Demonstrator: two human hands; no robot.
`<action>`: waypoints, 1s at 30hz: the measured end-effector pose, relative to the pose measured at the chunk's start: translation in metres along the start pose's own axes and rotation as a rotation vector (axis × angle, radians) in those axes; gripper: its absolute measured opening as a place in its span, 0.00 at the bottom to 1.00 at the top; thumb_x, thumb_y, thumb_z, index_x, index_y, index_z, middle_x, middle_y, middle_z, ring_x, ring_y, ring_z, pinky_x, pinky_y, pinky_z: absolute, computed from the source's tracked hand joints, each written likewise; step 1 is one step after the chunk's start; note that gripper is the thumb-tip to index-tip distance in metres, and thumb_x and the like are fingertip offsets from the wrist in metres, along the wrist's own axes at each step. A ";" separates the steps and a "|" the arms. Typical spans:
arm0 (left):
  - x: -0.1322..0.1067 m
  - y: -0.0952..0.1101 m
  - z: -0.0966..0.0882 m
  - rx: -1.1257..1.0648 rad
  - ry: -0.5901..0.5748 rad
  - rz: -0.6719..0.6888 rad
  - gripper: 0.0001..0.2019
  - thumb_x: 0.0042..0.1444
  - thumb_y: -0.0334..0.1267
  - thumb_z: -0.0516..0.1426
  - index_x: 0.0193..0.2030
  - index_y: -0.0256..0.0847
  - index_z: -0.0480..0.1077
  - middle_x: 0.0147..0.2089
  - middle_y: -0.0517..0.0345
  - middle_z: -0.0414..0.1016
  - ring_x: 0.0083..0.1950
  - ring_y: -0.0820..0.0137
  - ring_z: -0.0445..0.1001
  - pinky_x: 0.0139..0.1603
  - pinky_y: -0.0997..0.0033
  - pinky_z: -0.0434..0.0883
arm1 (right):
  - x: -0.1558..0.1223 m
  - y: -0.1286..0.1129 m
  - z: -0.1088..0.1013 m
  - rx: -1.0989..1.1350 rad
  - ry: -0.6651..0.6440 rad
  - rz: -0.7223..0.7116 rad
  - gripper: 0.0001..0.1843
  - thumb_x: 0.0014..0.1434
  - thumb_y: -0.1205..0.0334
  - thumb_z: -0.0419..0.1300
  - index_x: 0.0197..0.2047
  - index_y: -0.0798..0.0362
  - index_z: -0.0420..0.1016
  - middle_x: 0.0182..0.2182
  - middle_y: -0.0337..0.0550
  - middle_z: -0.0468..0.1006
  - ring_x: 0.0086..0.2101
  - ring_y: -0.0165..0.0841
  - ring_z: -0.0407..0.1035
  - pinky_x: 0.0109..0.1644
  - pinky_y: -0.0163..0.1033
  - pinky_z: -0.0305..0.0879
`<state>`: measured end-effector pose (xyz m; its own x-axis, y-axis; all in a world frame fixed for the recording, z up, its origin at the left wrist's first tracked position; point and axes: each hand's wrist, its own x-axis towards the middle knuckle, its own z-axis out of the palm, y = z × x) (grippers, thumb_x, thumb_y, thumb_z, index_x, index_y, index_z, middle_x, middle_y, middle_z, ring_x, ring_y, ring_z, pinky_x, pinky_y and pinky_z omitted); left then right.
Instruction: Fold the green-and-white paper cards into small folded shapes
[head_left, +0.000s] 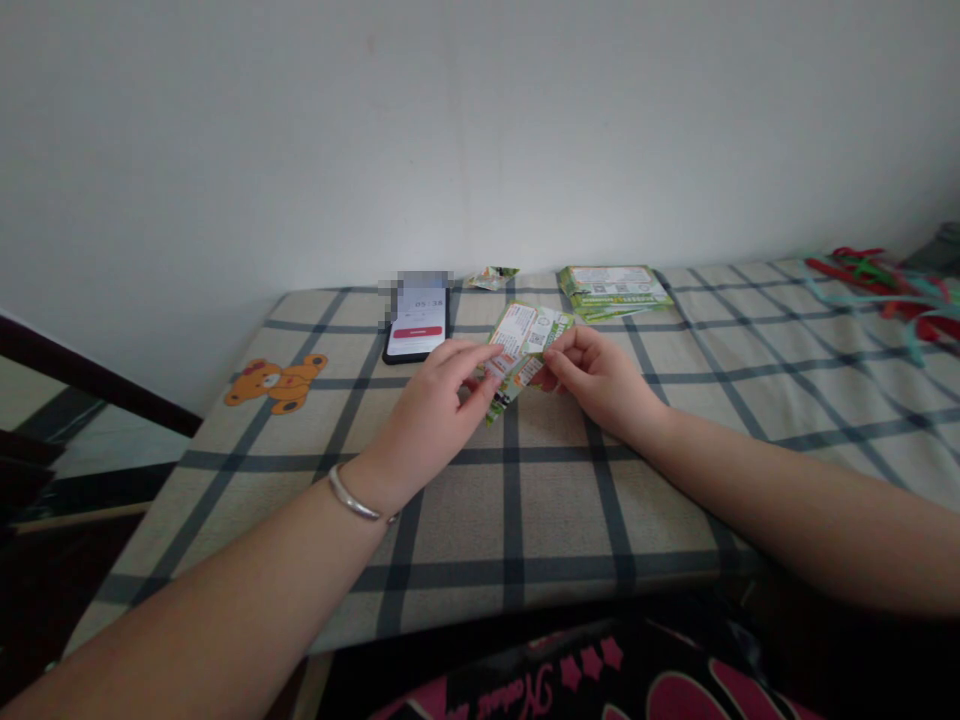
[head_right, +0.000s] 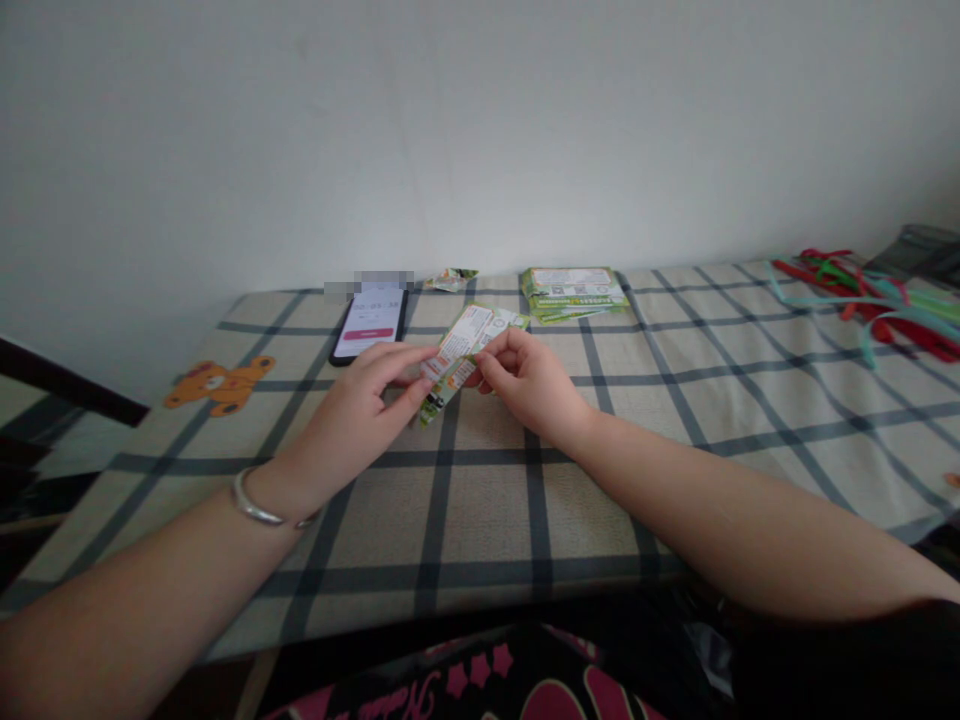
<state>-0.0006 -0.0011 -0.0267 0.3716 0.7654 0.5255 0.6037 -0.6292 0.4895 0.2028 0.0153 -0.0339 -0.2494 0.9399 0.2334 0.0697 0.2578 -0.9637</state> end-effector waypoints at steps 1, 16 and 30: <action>0.000 0.000 0.000 0.010 -0.013 0.013 0.16 0.61 0.32 0.56 0.55 0.40 0.68 0.53 0.50 0.71 0.54 0.66 0.70 0.56 0.60 0.71 | 0.000 0.000 0.000 0.005 0.005 -0.009 0.16 0.57 0.49 0.62 0.33 0.50 0.61 0.24 0.35 0.75 0.25 0.26 0.70 0.29 0.34 0.67; -0.003 0.007 0.004 0.061 -0.082 -0.006 0.27 0.53 0.34 0.64 0.59 0.39 0.64 0.57 0.48 0.71 0.59 0.62 0.70 0.61 0.54 0.68 | -0.003 0.004 0.002 0.004 -0.068 -0.086 0.13 0.57 0.54 0.63 0.39 0.50 0.64 0.29 0.36 0.75 0.29 0.27 0.72 0.33 0.34 0.68; -0.003 0.008 0.003 -0.028 -0.105 -0.078 0.24 0.55 0.39 0.62 0.59 0.39 0.65 0.54 0.50 0.75 0.51 0.64 0.75 0.53 0.61 0.72 | -0.006 0.003 0.002 -0.192 -0.096 -0.130 0.16 0.55 0.59 0.65 0.46 0.51 0.66 0.35 0.39 0.76 0.34 0.29 0.72 0.32 0.34 0.66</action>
<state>0.0057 -0.0081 -0.0265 0.3968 0.8211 0.4104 0.6145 -0.5697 0.5457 0.2021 0.0101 -0.0381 -0.3580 0.8728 0.3317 0.2113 0.4218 -0.8817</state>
